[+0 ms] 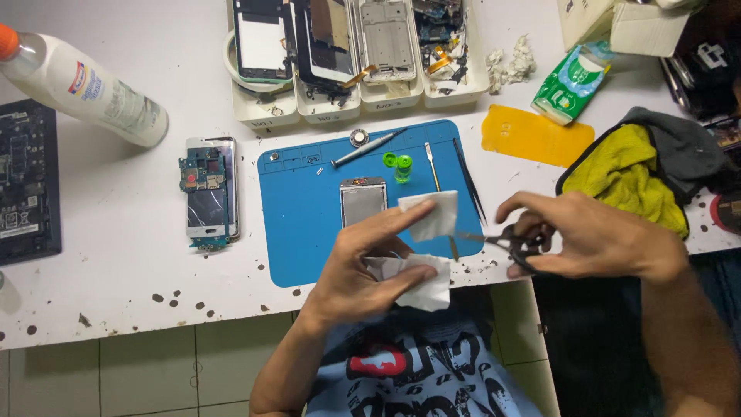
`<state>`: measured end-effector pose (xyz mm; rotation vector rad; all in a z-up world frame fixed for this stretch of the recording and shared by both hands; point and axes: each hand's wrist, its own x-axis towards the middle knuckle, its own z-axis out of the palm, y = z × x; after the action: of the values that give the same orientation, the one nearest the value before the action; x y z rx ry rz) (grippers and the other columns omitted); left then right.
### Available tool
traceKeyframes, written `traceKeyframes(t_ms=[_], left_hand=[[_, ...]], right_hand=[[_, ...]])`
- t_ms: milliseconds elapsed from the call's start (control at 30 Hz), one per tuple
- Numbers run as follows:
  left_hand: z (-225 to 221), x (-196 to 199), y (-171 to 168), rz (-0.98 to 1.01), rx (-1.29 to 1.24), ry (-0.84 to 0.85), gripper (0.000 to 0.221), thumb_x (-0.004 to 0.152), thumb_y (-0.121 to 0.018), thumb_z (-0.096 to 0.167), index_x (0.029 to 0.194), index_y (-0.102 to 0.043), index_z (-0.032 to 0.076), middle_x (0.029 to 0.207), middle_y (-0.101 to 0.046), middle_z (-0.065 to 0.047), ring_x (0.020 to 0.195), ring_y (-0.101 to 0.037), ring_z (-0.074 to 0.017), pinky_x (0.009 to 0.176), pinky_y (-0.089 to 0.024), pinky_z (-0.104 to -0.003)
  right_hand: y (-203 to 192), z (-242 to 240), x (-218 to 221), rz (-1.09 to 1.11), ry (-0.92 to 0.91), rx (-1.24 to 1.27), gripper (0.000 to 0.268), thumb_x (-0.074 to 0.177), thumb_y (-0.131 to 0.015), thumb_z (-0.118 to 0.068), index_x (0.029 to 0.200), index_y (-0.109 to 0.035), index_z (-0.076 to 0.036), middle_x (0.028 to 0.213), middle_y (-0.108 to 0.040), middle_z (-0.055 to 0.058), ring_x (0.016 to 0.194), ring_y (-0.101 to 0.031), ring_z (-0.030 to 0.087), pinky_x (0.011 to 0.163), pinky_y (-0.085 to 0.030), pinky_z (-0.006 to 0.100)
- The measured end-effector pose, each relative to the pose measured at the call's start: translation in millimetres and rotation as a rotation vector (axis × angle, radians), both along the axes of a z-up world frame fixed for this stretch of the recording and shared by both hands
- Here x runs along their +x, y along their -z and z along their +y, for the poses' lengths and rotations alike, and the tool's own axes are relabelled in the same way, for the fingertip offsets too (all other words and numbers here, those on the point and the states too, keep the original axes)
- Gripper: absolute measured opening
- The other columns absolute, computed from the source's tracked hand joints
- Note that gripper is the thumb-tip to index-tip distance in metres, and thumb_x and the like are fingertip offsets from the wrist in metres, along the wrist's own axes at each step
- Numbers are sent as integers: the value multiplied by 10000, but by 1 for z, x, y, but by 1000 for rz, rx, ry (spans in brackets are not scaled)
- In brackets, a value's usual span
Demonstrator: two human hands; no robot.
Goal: Repairing a mobile phone by prying components, removing screws, and cleaning parts.
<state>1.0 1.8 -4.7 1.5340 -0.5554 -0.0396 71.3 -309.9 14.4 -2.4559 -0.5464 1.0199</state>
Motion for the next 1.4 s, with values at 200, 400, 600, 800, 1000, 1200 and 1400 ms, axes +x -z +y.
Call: traceKeyframes(t_ms=[200,400,600,800,1000,1200,1400], left_hand=[[12,20,-9,-53,39,-311,693,913,-823,134,1508,-469,135,1559,-546,-154,931,-819,-202,748,-729,-247],[26,38,-35,-71,-92,-414,682,972,-808,39,1548,-451,108,1653,-460,-113,960,-783,-211,783,-751,-283],[16,56,-34,-132,-86,-456,692,1014,-824,1,1570,-451,179,1684,-449,-93,1118,-836,-285,891,-788,-329],[-9,61,-29,-131,-157,-434,680,975,-834,61,1542,-479,184,1654,-482,-133,1000,-814,-232,811,-753,-278],[-26,60,-17,-108,-176,-407,660,970,-818,131,1530,-485,234,1637,-496,-134,963,-792,-200,737,-746,-252],[-57,50,-17,-82,-121,-315,625,987,-773,185,1527,-459,218,1540,-585,-173,1013,-806,-210,819,-754,-272],[-52,44,-16,-261,28,-360,641,1010,-779,181,1551,-437,196,1463,-655,-140,1040,-795,-156,1048,-688,-303]], right_hand=[[15,-10,-5,-458,276,-522,360,853,-789,-442,1123,-699,-222,833,-791,132,851,-762,337,809,-593,472],[6,-2,-8,-311,268,-518,343,919,-713,-373,1212,-663,-202,1091,-777,157,1068,-719,408,899,-553,545],[13,18,-17,-326,218,-650,349,1053,-541,-341,1223,-460,-47,1023,-749,266,954,-728,480,788,-575,583],[20,18,-13,-356,280,-627,296,1018,-567,-255,1258,-573,-82,1004,-726,299,977,-711,516,811,-577,608],[-9,28,-17,-297,341,-523,320,996,-647,-271,1292,-669,-151,1175,-745,191,1078,-738,411,965,-618,541],[-16,30,-36,-561,208,598,1003,610,-923,-235,1464,-451,-6,1369,-669,206,1114,-738,267,1036,-573,333],[3,25,-21,-849,256,611,195,899,-799,13,1087,-773,-29,1018,-782,114,532,-486,93,512,-410,239]])
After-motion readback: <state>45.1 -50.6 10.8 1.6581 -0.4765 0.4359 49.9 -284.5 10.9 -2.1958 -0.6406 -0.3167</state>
